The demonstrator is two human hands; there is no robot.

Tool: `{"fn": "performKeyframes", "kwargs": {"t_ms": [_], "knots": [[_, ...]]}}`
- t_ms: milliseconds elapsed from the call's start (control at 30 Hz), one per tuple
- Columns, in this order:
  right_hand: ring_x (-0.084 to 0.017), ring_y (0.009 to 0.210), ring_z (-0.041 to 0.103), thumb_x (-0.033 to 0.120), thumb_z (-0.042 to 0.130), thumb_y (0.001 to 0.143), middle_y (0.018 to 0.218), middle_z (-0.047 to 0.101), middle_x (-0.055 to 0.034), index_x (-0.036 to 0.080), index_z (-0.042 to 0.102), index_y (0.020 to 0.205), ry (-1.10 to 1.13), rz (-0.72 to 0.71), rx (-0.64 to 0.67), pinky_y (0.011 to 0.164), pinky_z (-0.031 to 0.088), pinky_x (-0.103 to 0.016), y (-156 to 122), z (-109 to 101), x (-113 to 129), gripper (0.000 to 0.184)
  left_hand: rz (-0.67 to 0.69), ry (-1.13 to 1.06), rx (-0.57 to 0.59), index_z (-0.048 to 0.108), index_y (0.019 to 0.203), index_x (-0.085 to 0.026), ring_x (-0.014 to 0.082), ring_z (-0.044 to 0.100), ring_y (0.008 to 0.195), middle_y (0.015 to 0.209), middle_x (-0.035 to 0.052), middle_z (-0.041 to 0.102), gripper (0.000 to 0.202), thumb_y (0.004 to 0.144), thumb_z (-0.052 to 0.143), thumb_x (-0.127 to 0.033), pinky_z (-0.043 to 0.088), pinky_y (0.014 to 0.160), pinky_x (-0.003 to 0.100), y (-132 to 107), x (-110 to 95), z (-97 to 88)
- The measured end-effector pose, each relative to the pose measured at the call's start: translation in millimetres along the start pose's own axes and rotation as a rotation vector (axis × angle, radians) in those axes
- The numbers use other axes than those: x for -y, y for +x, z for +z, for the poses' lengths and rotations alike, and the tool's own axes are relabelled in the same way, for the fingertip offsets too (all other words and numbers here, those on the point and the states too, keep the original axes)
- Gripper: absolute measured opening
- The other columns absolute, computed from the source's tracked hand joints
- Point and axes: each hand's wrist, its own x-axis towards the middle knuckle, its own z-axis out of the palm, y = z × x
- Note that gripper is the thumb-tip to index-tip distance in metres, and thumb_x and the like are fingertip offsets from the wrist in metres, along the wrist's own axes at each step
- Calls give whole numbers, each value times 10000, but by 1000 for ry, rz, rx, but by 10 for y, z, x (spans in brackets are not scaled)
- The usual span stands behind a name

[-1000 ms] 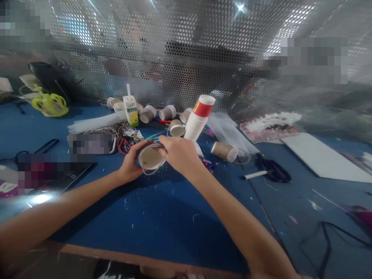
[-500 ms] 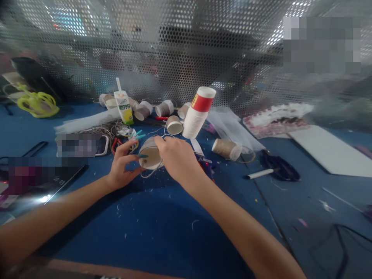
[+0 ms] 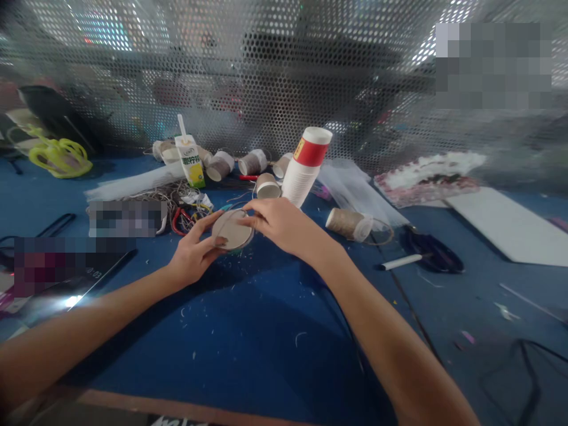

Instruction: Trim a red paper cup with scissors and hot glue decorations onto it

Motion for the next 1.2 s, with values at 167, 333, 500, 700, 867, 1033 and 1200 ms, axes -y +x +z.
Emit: {"fn": "performKeyframes", "kwargs": {"t_ms": [167, 333, 500, 700, 867, 1033, 1200], "knots": [[-196, 934, 585, 462, 399, 882, 1064, 630, -73, 203, 593, 1131, 264, -87, -49, 795, 455, -343, 27, 41, -156, 408, -194, -238, 8, 592, 797, -178, 250, 520, 1129, 1259, 127, 504, 55, 816, 556, -215, 449, 931, 452, 27, 3, -5], [-289, 1227, 409, 477, 742, 582, 1375, 413, -94, 228, 323, 1373, 264, -26, 49, 1003, 350, -441, 30, 180, -54, 929, -426, -589, -49, 600, 769, -174, 258, 505, 1138, 1213, 122, 544, 122, 793, 602, -294, 391, 970, 460, 54, 8, 7], [-292, 1252, 375, 448, 732, 594, 1381, 391, -124, 168, 312, 1372, 206, 45, -16, 1042, 322, -435, 43, 302, 26, 927, -474, -769, -126, 612, 952, -216, 235, 434, 1226, 1229, 89, 535, 204, 810, 575, -358, 347, 1023, 416, 82, 43, 22], [-276, 1245, 389, 412, 718, 623, 1374, 411, -101, 180, 336, 1356, 187, 0, -20, 1049, 321, -422, 36, 316, 16, 858, -619, -977, -242, 653, 775, -215, 251, 415, 1245, 1305, 23, 510, 326, 849, 462, -468, 339, 1032, 442, 165, 139, -65], [-280, 1236, 399, 446, 718, 616, 1365, 416, -104, 200, 330, 1349, 223, -43, -20, 1041, 323, -442, 39, 451, 62, 866, -712, -1147, -173, 624, 656, -185, 262, 474, 1187, 1217, 34, 587, 331, 809, 514, -457, 478, 872, 379, 240, 114, -130], [-287, 1187, 451, 435, 730, 602, 1312, 465, -110, 218, 343, 1324, 326, -10, -44, 1006, 358, -468, 33, 597, 109, 847, -757, -1212, -170, 646, 929, -198, 235, 573, 1059, 1033, 47, 673, 285, 804, 517, -419, 487, 861, 368, 295, 42, -163], [-283, 1195, 441, 471, 722, 599, 1316, 444, -136, 194, 349, 1303, 346, -7, -72, 997, 366, -461, 20, 654, 120, 843, -694, -1213, -169, 675, 906, -194, 227, 533, 1123, 1158, 46, 626, 241, 816, 520, -354, 445, 939, 357, 301, 56, -171]]}}
